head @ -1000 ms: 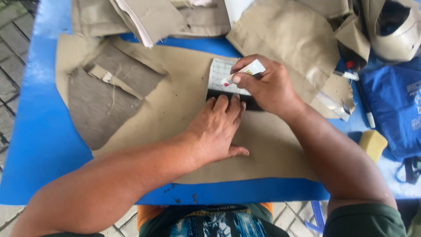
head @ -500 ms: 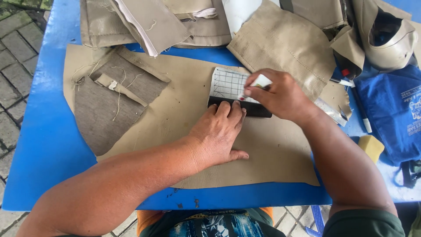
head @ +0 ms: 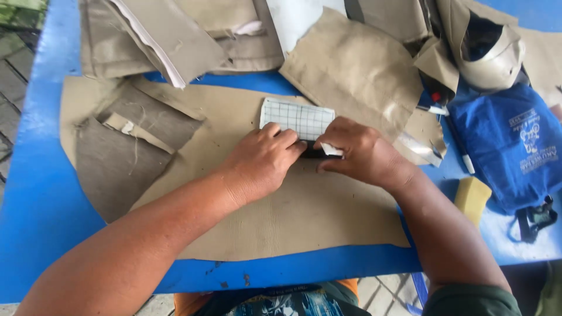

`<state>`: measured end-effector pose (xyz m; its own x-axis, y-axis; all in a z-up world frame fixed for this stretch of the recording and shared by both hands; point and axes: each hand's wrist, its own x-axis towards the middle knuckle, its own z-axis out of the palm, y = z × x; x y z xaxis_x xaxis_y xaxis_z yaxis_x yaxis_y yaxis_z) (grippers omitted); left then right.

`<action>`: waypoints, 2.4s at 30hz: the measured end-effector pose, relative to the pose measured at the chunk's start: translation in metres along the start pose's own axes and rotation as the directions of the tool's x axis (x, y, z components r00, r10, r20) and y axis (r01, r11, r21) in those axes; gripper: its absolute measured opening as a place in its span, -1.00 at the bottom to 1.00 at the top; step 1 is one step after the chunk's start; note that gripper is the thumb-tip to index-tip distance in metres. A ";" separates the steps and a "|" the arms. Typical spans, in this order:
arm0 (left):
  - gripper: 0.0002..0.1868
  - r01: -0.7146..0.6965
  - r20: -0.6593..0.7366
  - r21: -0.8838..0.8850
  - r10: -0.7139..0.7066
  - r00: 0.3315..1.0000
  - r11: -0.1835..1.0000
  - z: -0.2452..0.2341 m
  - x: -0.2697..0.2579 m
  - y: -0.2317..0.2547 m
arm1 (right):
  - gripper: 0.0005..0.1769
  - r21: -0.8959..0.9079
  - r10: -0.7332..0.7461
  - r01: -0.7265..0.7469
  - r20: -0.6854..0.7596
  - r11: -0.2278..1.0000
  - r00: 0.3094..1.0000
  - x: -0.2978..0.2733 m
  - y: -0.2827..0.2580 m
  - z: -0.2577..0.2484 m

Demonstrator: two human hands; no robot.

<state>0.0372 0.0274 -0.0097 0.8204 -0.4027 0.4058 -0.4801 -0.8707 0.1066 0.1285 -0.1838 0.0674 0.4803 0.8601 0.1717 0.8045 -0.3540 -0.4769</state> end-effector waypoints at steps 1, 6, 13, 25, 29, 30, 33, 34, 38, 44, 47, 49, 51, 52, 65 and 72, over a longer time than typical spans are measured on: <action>-0.78 0.001 -0.003 0.008 -0.001 1.000 1.000 -0.005 0.002 -0.004 | -0.60 -0.001 -0.007 0.007 -0.004 1.000 1.000 -0.001 0.002 0.002; -0.76 0.123 0.079 -0.026 -0.120 0.990 0.992 -0.024 0.007 -0.022 | -0.82 -0.038 0.097 -0.100 -0.076 0.994 0.992 -0.007 0.033 0.018; -0.75 0.243 -0.189 -0.008 -0.240 0.952 0.970 0.032 0.013 -0.042 | -0.82 0.016 0.219 -0.219 -0.112 0.976 0.969 0.008 0.048 0.022; -0.36 0.085 0.137 0.044 -0.090 0.986 0.995 0.012 0.004 -0.005 | -0.83 -0.214 -0.012 -0.063 -0.335 0.975 0.942 -0.008 0.059 0.006; -0.15 0.083 0.196 0.074 -0.096 0.976 0.994 -0.005 0.008 0.002 | -0.73 -0.260 0.240 -0.329 -0.321 0.908 0.916 -0.021 0.055 -0.019; -0.15 0.068 0.224 0.093 -0.087 0.971 0.993 -0.011 0.009 0.003 | -0.75 -0.079 0.305 -0.342 -0.301 0.936 0.904 -0.022 0.065 -0.015; -0.13 0.060 0.216 0.102 -0.081 0.973 0.993 -0.006 0.008 0.003 | -0.72 0.481 0.469 -0.335 -0.188 0.810 0.863 -0.014 0.071 -0.002; -0.13 0.062 0.214 0.108 -0.084 0.973 0.992 -0.008 0.010 0.001 | -0.72 0.481 0.463 -0.329 -0.189 0.813 0.866 -0.006 0.067 0.001; -0.14 0.073 0.237 0.073 -0.088 0.967 0.995 -0.016 0.009 0.004 | -0.80 0.427 0.404 -0.272 -0.256 0.862 0.878 0.017 0.031 0.010; -0.05 0.099 0.220 0.061 -0.110 0.969 0.993 -0.002 0.010 0.007 | -0.72 0.450 0.312 -0.156 -0.294 0.879 0.903 0.071 0.021 0.043; -0.04 0.128 0.229 0.034 -0.132 0.964 0.991 0.003 0.007 0.007 | -0.74 0.480 0.279 -0.123 -0.270 0.869 0.921 0.084 0.011 0.059; -0.07 0.130 0.229 0.015 -0.130 0.965 0.991 0.003 0.007 0.007 | -0.73 0.428 0.205 -0.063 -0.293 0.902 0.934 0.087 0.007 0.063; -0.07 0.115 0.212 0.020 -0.117 0.970 0.993 0.000 0.009 0.006 | -0.79 0.381 0.178 -0.070 -0.257 0.922 0.950 0.089 0.007 0.060; -0.07 0.108 0.211 0.018 -0.109 0.971 0.994 0.001 0.009 0.005 | -0.79 0.378 0.182 -0.073 -0.262 0.923 0.948 0.084 0.012 0.056; -0.38 0.090 0.157 0.022 -0.092 0.983 0.996 -0.009 0.011 0.002 | -0.75 0.153 0.416 -0.389 -0.222 0.908 0.882 -0.005 0.077 0.000; -0.74 0.066 -0.005 -0.032 -0.066 0.998 0.997 0.003 0.017 -0.023 | -0.63 -0.158 -0.206 0.176 -0.201 0.972 0.958 0.004 0.046 0.010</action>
<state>0.0629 0.0395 -0.0078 0.8488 -0.3427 0.4026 -0.4345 -0.8860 0.1618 0.1643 -0.1929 0.0375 0.3645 0.8230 0.4357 0.9213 -0.2506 -0.2974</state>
